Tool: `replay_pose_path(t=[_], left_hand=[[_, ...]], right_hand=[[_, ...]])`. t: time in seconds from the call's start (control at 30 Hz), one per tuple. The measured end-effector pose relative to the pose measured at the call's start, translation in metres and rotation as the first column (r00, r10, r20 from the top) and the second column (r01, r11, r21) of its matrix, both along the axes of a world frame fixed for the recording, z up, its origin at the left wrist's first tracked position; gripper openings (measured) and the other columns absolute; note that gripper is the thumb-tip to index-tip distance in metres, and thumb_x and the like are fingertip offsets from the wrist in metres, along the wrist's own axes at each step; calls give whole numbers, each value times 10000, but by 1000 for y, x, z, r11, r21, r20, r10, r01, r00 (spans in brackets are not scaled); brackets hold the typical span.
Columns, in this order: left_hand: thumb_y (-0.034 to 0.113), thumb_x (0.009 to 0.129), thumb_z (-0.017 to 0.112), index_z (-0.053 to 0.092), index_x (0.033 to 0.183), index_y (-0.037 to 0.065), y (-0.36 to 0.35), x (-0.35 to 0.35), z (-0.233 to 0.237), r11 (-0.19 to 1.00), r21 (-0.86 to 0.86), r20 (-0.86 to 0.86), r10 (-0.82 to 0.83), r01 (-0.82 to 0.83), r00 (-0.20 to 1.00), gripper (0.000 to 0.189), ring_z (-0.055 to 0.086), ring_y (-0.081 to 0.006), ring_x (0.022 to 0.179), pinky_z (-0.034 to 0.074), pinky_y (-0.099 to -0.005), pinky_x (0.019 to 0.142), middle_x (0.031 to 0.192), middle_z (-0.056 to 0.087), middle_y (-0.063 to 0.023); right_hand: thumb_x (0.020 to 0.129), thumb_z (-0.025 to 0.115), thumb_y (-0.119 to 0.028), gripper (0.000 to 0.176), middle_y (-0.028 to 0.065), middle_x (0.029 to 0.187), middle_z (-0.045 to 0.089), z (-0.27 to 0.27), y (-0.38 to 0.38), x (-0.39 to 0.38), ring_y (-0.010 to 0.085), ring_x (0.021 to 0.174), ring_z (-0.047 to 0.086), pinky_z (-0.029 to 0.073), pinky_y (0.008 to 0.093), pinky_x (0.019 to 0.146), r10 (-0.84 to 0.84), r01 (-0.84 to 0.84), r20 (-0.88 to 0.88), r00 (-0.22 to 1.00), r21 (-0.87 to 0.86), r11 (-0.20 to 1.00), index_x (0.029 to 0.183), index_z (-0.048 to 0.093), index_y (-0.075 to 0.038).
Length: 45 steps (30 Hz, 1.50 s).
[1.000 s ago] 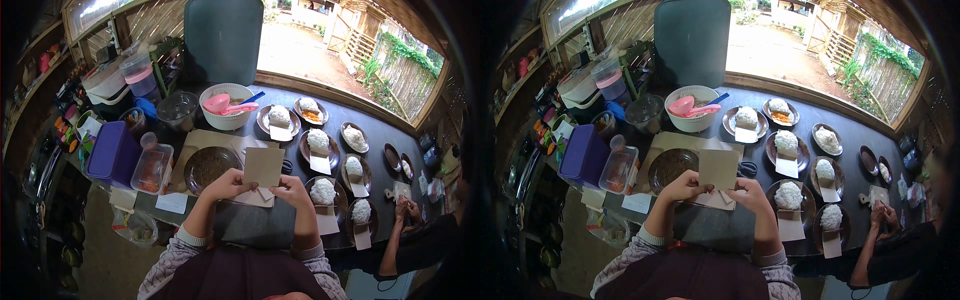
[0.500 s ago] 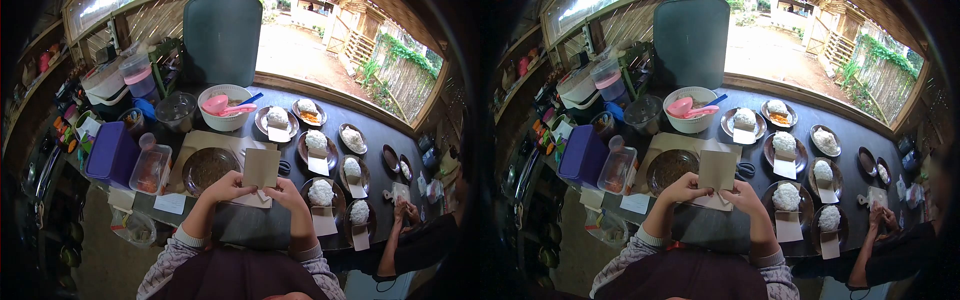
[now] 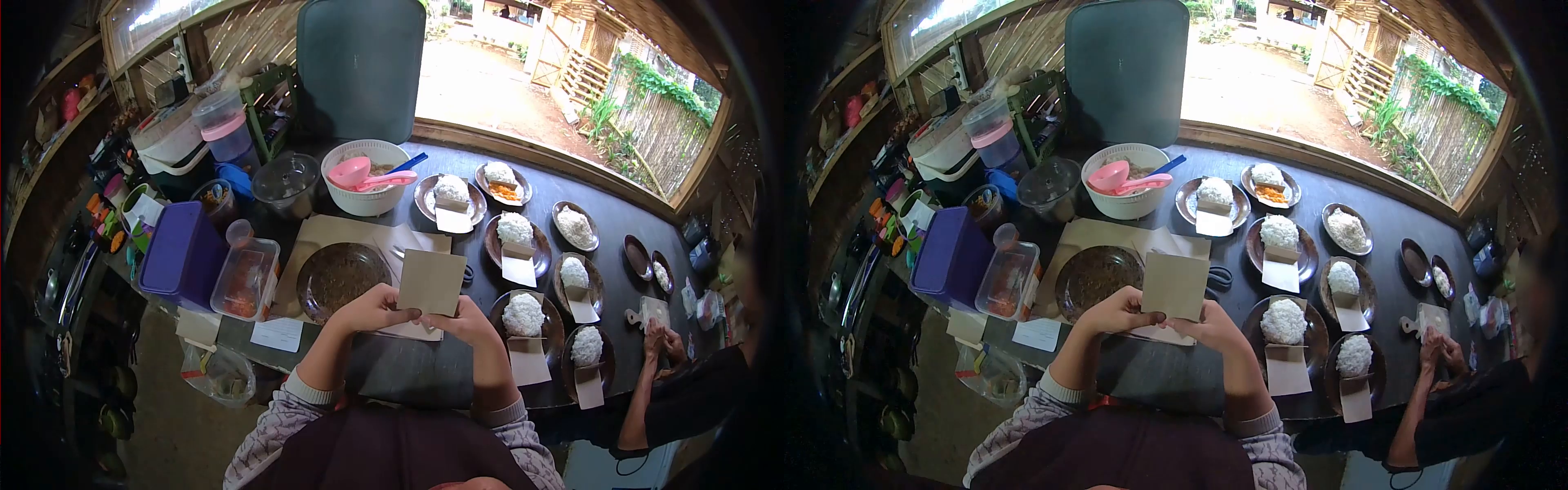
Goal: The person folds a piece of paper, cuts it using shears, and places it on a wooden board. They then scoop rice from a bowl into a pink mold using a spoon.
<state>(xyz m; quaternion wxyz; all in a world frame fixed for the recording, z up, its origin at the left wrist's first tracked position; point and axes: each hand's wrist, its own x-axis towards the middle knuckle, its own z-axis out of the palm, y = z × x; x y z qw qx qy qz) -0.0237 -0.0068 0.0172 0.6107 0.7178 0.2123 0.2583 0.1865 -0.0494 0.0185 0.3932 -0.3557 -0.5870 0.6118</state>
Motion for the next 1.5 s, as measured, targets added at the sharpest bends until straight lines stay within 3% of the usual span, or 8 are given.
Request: replay_pose_path(t=[0.4,0.47,0.7,0.87,1.3,1.37,1.47,1.5], left_hand=[[124,864,585,637,887,1,-1,-3,6,999,52,-18,8,-7,1000,136,519,-47,709,424,-213,641,779,622,6],[134,869,581,641,880,10,-6,-5,23,997,-53,-145,43,-52,988,138,523,-51,713,426,-216,647,763,619,7],[150,868,572,643,892,5,4,-9,3,999,20,-65,26,-25,998,163,524,-57,743,430,-240,714,774,626,-7],[156,863,584,653,889,8,1,-13,12,993,-90,-6,82,-82,997,165,544,-64,767,433,-242,742,810,647,-14],[133,849,599,654,882,-4,4,-15,5,981,-127,20,151,-147,988,151,557,-74,791,437,-247,766,818,646,-25],[132,851,598,650,896,-8,5,-11,-1,988,-128,56,98,-90,994,156,555,-69,788,438,-245,763,826,646,-23],[70,836,607,641,926,-14,7,-7,-2,999,-31,-27,31,-32,999,128,581,-87,819,455,-248,765,858,650,-29],[70,836,607,641,926,-14,5,-5,-1,999,-30,-26,31,-32,999,128,581,-87,819,455,-248,765,858,650,-29]], right_hand=[[784,637,-134,204,37,812,625,-2,0,3,91,701,543,447,244,614,-3,3,32,999,-2,1000,932,607,3],[788,633,-126,183,16,787,598,2,-1,3,84,701,537,441,241,621,-36,36,56,998,-16,999,910,598,6],[793,618,-90,156,4,794,583,1,1,8,69,719,522,422,217,655,-27,25,49,998,31,999,908,589,11],[787,630,-85,165,3,826,580,-2,2,11,61,765,516,414,205,672,-80,80,14,997,3,997,912,591,16],[810,634,-125,144,12,769,587,3,5,20,54,717,531,430,196,656,-171,166,53,984,86,982,844,578,2],[822,629,-143,177,12,779,594,7,2,11,54,729,531,433,199,674,-174,156,174,969,111,982,887,588,16],[829,627,-153,203,1,772,586,16,-4,-3,53,726,519,426,207,665,-85,81,52,995,86,993,935,597,17],[831,627,-156,197,-21,739,569,-4,3,1,41,685,498,407,200,613,-81,68,110,991,121,990,947,605,2]])
